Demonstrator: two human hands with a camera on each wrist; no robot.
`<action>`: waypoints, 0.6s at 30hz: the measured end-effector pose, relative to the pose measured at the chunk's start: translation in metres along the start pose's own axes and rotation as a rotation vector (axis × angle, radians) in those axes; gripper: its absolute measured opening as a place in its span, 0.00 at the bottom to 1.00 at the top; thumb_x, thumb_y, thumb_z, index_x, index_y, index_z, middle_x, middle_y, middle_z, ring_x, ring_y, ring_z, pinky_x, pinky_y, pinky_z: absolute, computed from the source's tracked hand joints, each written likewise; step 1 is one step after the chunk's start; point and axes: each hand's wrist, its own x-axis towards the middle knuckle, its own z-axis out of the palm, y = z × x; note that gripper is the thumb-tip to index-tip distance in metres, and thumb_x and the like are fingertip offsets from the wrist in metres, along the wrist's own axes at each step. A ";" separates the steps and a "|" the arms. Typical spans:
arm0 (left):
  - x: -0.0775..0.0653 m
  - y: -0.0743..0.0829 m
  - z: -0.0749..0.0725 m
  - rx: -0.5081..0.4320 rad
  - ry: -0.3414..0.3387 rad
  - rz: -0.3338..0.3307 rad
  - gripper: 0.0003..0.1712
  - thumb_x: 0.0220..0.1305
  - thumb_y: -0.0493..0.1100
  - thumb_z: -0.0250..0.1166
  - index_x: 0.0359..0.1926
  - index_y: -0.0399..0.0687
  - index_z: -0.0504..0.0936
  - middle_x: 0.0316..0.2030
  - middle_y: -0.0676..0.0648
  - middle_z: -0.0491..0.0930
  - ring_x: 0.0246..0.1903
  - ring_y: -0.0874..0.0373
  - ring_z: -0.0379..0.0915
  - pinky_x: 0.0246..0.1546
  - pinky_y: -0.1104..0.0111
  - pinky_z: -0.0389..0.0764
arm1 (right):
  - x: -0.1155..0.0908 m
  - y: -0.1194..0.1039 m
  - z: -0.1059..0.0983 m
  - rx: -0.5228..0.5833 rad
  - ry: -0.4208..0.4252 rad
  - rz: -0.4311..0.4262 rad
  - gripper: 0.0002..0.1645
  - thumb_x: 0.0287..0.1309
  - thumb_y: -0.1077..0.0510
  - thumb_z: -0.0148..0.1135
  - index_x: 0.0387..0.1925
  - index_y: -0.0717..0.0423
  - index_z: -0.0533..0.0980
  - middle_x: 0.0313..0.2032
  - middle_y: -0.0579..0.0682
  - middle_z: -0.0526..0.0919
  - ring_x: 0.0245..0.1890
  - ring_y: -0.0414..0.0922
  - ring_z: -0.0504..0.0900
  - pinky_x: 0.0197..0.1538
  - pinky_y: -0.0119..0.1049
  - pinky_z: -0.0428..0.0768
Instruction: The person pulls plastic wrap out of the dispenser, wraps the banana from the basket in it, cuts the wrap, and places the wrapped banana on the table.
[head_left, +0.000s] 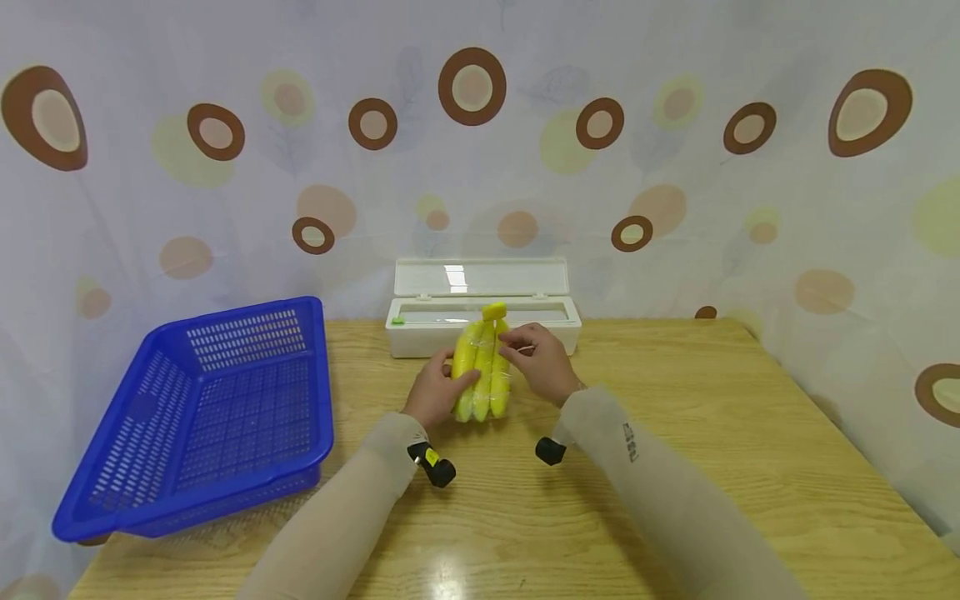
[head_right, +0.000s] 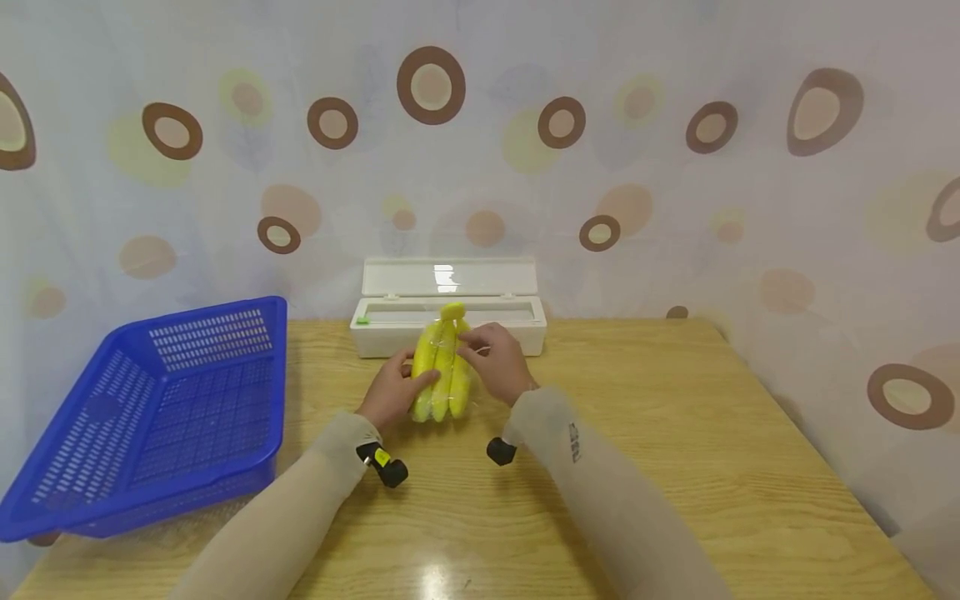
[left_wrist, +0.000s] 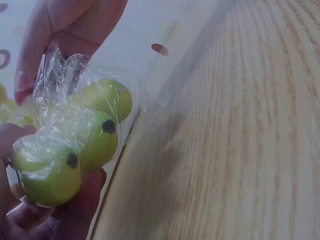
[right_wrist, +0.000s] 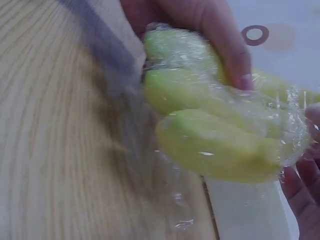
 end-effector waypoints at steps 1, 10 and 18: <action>0.000 0.000 0.000 -0.007 0.002 0.002 0.38 0.66 0.59 0.66 0.71 0.54 0.64 0.55 0.40 0.81 0.42 0.53 0.84 0.38 0.64 0.87 | -0.001 0.000 0.001 0.001 -0.013 -0.014 0.20 0.67 0.55 0.64 0.57 0.57 0.79 0.54 0.54 0.78 0.52 0.50 0.80 0.58 0.44 0.82; -0.007 0.005 -0.004 -0.088 0.017 0.010 0.37 0.67 0.59 0.64 0.70 0.52 0.63 0.56 0.39 0.81 0.44 0.53 0.85 0.39 0.64 0.87 | -0.010 0.002 0.008 0.025 -0.054 0.080 0.44 0.67 0.44 0.63 0.75 0.51 0.53 0.69 0.58 0.63 0.64 0.55 0.70 0.61 0.52 0.78; -0.007 0.004 -0.006 -0.097 0.011 0.001 0.36 0.66 0.61 0.65 0.68 0.53 0.64 0.55 0.39 0.81 0.43 0.52 0.84 0.38 0.63 0.87 | -0.009 0.008 0.013 0.107 -0.039 0.203 0.22 0.72 0.53 0.58 0.62 0.56 0.73 0.49 0.60 0.78 0.39 0.49 0.85 0.40 0.45 0.88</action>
